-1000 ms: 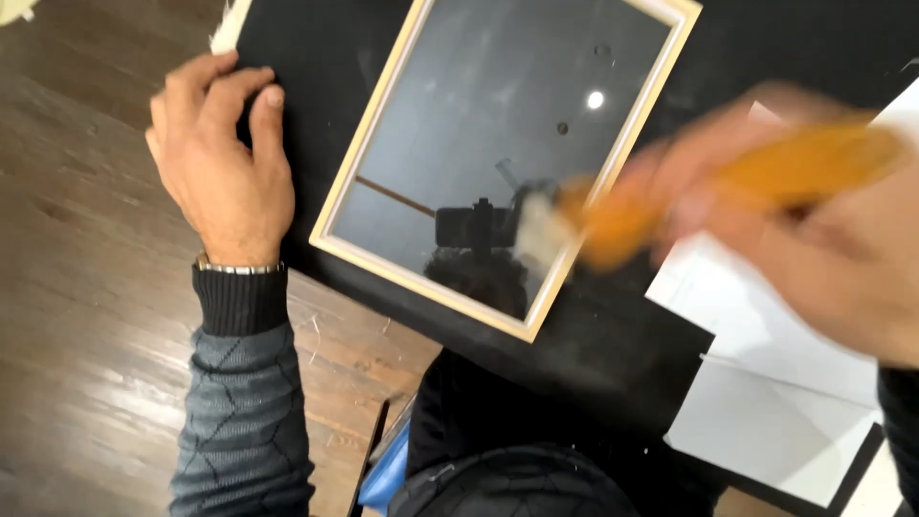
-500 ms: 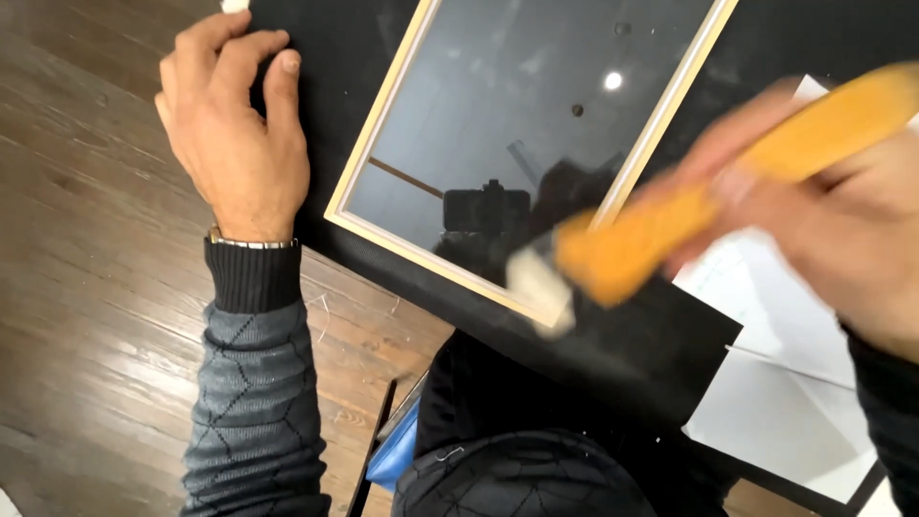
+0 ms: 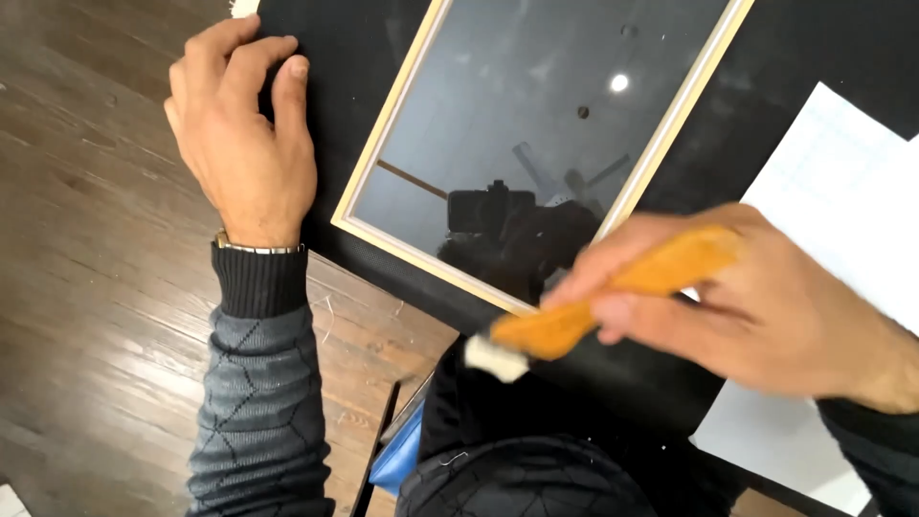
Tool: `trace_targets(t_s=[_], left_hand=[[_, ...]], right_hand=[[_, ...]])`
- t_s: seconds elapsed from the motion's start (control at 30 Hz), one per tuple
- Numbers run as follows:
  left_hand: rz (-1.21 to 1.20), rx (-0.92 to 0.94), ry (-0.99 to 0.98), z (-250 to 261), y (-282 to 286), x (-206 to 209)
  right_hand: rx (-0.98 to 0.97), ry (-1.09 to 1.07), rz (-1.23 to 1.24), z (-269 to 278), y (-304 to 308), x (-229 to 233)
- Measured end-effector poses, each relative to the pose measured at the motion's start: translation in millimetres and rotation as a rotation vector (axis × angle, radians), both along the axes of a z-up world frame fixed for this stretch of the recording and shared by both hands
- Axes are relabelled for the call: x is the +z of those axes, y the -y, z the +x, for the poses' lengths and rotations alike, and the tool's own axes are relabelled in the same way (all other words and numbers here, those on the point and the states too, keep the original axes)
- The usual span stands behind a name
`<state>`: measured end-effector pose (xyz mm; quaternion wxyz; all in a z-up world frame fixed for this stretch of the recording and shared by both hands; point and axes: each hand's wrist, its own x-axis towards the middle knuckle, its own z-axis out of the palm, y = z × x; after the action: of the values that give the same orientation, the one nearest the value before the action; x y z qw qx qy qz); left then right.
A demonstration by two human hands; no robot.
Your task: The recorder is framing a piece of artwork, including cutting materials and cleaning the glass.
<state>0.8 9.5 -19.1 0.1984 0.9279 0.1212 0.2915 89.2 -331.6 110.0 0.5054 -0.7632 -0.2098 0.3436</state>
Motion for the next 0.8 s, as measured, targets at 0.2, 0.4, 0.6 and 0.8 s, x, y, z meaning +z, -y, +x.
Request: trace_targets(t_s=[0.2,0.4,0.6,0.8], left_hand=[[-0.040,0.049,-0.048,-2.5,2.9,2.0],[0.021,0.006,0.013,-5.0,1.3,3.1],[-0.008,0.007,0.005,-2.1,2.2,2.9],[-0.012,0.010,0.014,0.5,2.2,2.9]], right_hand=[[-0.062,0.375,-0.048,-11.3,-34.9,13.0],[0.251,0.162,0.264,-10.9,-52.1,-3.7],[0.186,-0.049,0.264,-6.8,-81.9,-2.1],[0.347,0.121,0.245,-3.1,-86.1,-7.6]])
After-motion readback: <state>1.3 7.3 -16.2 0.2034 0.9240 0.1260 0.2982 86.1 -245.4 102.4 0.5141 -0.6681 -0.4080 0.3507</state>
